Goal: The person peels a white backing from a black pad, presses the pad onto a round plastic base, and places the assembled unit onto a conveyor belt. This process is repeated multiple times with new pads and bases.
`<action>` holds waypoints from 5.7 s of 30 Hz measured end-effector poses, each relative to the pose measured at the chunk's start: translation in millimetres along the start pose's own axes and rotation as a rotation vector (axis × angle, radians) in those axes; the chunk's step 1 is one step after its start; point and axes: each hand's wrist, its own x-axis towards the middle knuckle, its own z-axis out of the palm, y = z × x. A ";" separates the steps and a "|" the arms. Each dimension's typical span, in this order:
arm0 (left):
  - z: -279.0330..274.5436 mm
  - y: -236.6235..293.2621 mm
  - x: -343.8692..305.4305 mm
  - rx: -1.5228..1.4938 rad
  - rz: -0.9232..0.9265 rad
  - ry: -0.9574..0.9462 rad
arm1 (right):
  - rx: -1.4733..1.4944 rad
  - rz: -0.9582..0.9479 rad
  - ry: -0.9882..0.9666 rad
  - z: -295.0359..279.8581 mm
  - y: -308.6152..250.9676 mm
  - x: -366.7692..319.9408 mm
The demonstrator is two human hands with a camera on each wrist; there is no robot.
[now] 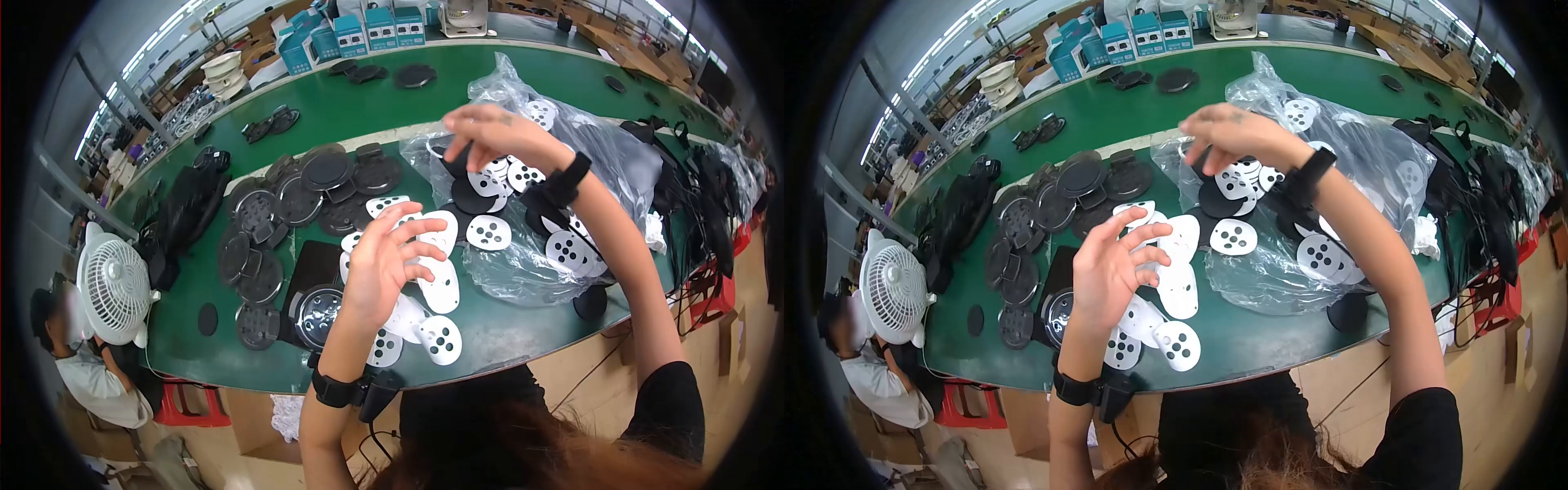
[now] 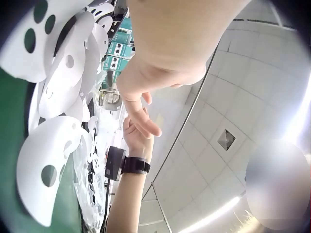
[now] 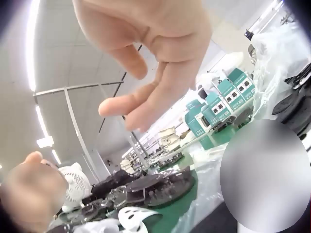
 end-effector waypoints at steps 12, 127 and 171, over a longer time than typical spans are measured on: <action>9.4 -0.9 -5.2 0.401 -0.174 -0.476 | -0.851 -0.538 -0.348 67.9 15.3 67.8; 15.5 -19.5 -6.5 0.768 0.441 -0.027 | -0.514 -0.961 0.234 51.6 5.7 -81.2; 11.2 -14.4 -16.6 0.444 0.325 -0.302 | 0.257 -0.524 -0.072 23.6 10.3 -49.2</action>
